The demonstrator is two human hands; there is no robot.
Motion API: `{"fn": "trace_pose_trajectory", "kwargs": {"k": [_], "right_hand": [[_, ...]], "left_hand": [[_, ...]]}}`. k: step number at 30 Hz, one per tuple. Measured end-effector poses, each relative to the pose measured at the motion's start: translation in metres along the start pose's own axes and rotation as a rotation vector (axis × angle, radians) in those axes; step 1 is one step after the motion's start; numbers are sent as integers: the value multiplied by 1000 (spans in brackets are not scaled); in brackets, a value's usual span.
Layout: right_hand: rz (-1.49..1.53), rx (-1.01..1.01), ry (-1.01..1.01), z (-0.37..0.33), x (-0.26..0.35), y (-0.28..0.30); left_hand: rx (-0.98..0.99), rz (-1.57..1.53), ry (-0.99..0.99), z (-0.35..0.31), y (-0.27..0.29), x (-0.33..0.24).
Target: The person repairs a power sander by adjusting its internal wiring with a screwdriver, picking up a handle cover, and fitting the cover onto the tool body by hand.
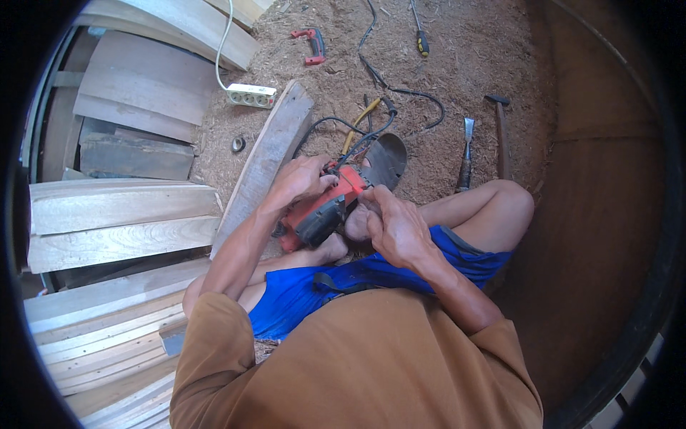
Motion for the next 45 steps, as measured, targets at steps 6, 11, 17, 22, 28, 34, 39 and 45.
{"fn": "trace_pose_trajectory", "kwargs": {"k": [6, 11, 17, 22, 28, 34, 39, 45], "right_hand": [[-74, 6, -25, 0, -23, -11], [-48, -15, 65, 1, -29, -20], [-29, -23, 80, 3, -29, -19], [-88, -1, 27, 4, -21, -20], [-47, 0, -6, 2, -22, -18], [-29, -41, 107, 1, -24, -21], [-36, -42, 87, 0, -24, -22], [-63, -27, 48, 2, -22, -20]], "left_hand": [[37, 51, -10, 5, -2, 3], [-11, 36, -56, 8, -7, 9], [2, 33, -39, 5, 0, 3], [18, 41, -29, 6, -1, 5], [15, 30, -28, 8, -4, 8], [11, 33, -39, 9, -3, 7], [23, 31, -31, 9, -4, 9], [15, 23, -33, 10, -5, 9]]}}
Point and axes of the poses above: each hand's wrist, its own z-axis towards the middle knuckle, its own y-axis out of the back of the hand, x = y × z, the point moved 2 cm from there along z, towards the middle knuckle, and after that the axes turned 5 degrees about z, right-handed, at the moved point
